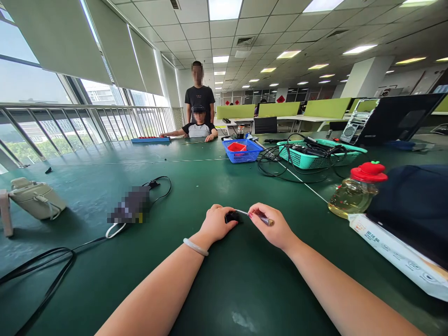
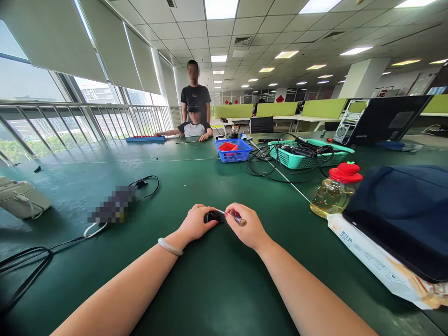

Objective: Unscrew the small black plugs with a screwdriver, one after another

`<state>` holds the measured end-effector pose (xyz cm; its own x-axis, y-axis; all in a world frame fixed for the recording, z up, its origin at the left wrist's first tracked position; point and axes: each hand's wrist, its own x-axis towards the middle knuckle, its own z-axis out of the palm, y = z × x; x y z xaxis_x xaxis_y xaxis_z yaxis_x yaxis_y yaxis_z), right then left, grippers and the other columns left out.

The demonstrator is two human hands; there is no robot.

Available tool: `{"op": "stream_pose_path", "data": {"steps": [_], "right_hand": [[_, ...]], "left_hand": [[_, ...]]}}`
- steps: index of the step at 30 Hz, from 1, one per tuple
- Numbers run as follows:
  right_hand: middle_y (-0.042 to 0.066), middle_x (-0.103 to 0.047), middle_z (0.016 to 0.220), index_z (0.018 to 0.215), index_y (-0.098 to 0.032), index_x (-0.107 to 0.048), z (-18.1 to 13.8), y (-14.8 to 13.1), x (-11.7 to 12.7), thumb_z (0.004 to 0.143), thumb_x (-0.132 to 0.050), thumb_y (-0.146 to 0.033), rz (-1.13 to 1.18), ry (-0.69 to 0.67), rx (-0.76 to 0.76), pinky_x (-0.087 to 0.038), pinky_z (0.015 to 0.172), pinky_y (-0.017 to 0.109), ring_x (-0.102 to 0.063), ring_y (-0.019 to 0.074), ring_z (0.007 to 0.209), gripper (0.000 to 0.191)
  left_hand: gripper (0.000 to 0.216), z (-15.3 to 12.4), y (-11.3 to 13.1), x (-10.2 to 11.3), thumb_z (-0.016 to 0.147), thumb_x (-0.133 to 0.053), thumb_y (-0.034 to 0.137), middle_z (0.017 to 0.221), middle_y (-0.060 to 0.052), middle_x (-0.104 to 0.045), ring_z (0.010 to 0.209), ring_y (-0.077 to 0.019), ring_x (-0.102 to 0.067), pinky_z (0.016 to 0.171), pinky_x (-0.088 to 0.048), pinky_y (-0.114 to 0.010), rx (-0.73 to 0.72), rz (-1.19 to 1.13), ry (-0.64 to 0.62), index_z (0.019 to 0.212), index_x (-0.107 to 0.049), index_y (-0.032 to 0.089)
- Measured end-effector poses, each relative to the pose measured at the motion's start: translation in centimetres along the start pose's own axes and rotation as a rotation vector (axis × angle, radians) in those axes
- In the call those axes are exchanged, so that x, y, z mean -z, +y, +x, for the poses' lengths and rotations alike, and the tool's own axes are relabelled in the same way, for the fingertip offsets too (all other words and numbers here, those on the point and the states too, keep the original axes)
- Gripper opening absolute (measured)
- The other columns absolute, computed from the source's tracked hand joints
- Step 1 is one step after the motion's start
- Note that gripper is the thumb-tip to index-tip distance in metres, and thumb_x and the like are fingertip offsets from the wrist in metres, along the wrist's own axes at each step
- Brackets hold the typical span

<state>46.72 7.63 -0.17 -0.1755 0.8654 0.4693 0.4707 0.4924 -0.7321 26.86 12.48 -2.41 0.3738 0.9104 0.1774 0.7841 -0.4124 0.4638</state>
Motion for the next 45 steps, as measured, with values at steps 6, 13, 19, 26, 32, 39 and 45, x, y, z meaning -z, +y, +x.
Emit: {"op": "stream_pose_path", "data": {"steps": [6, 13, 19, 26, 32, 39, 45], "right_hand": [[0.002, -0.064, 0.077, 0.084, -0.023, -0.064, -0.10, 0.28, -0.09, 0.087, -0.056, -0.035, -0.005, -0.016, 0.035, -0.046, 0.060, 0.027, -0.057, 0.0157, 0.066, 0.015], [0.003, -0.067, 0.081, 0.091, -0.023, -0.067, -0.10, 0.60, -0.22, 0.088, -0.057, -0.037, -0.015, -0.034, 0.057, -0.047, 0.062, 0.028, -0.060, 0.0167, 0.070, 0.017], [0.002, -0.069, 0.081, 0.089, -0.023, -0.067, 0.02, 0.46, -0.11, 0.092, -0.053, -0.039, -0.024, -0.055, 0.065, -0.046, 0.063, 0.027, -0.061, 0.0166, 0.070, 0.021], [0.001, -0.065, 0.075, 0.079, -0.023, -0.063, 0.01, 0.18, -0.03, 0.090, -0.051, -0.032, -0.033, -0.076, 0.114, -0.044, 0.061, 0.027, -0.057, 0.0160, 0.066, 0.018], [0.001, -0.061, 0.071, 0.073, -0.023, -0.058, 0.11, 0.17, 0.09, 0.093, -0.050, -0.039, -0.060, -0.109, 0.152, -0.041, 0.059, 0.027, -0.054, 0.0152, 0.064, 0.027], [0.001, -0.059, 0.069, 0.073, -0.023, -0.059, 0.08, 0.34, 0.06, 0.094, -0.048, -0.039, -0.052, -0.080, 0.137, -0.042, 0.060, 0.028, -0.053, 0.0158, 0.062, 0.029], [0.000, -0.060, 0.069, 0.074, -0.023, -0.059, 0.06, 0.49, -0.02, 0.094, -0.048, -0.035, -0.057, -0.096, 0.127, -0.042, 0.060, 0.027, -0.054, 0.0155, 0.063, 0.026]], "left_hand": [[0.034, 0.03, -0.16, -0.13, 0.081, -0.068, 0.035, 0.109, -0.006, -0.071, 0.119, -0.0274, -0.051, 0.106, -0.042, -0.043, -0.012, -0.008, 0.024, 0.114, -0.070, 0.026], [0.030, 0.10, -0.19, -0.15, 0.081, -0.066, 0.036, 0.107, -0.007, -0.072, 0.119, -0.0283, -0.051, 0.103, -0.043, -0.044, -0.026, 0.005, 0.027, 0.108, -0.071, 0.024], [0.030, 0.03, -0.15, -0.06, 0.081, -0.066, 0.034, 0.108, -0.006, -0.072, 0.119, -0.0285, -0.051, 0.104, -0.042, -0.044, -0.028, 0.005, 0.023, 0.108, -0.071, 0.024], [0.033, 0.13, -0.38, -0.19, 0.080, -0.069, 0.033, 0.111, -0.006, -0.072, 0.121, -0.0288, -0.051, 0.106, -0.041, -0.045, -0.025, -0.012, 0.038, 0.112, -0.070, 0.025], [0.031, 0.15, -0.34, -0.24, 0.080, -0.068, 0.032, 0.110, -0.005, -0.073, 0.120, -0.0291, -0.051, 0.106, -0.040, -0.045, -0.034, -0.016, 0.045, 0.110, -0.071, 0.025], [0.034, 0.10, -0.21, -0.06, 0.080, -0.069, 0.035, 0.110, -0.005, -0.073, 0.120, -0.0286, -0.051, 0.106, -0.041, -0.045, -0.023, -0.010, 0.051, 0.112, -0.071, 0.025], [0.029, 0.13, -0.20, 0.02, 0.080, -0.069, 0.035, 0.111, -0.004, -0.074, 0.119, -0.0291, -0.051, 0.106, -0.040, -0.044, -0.036, 0.003, 0.043, 0.108, -0.073, 0.025]]}}
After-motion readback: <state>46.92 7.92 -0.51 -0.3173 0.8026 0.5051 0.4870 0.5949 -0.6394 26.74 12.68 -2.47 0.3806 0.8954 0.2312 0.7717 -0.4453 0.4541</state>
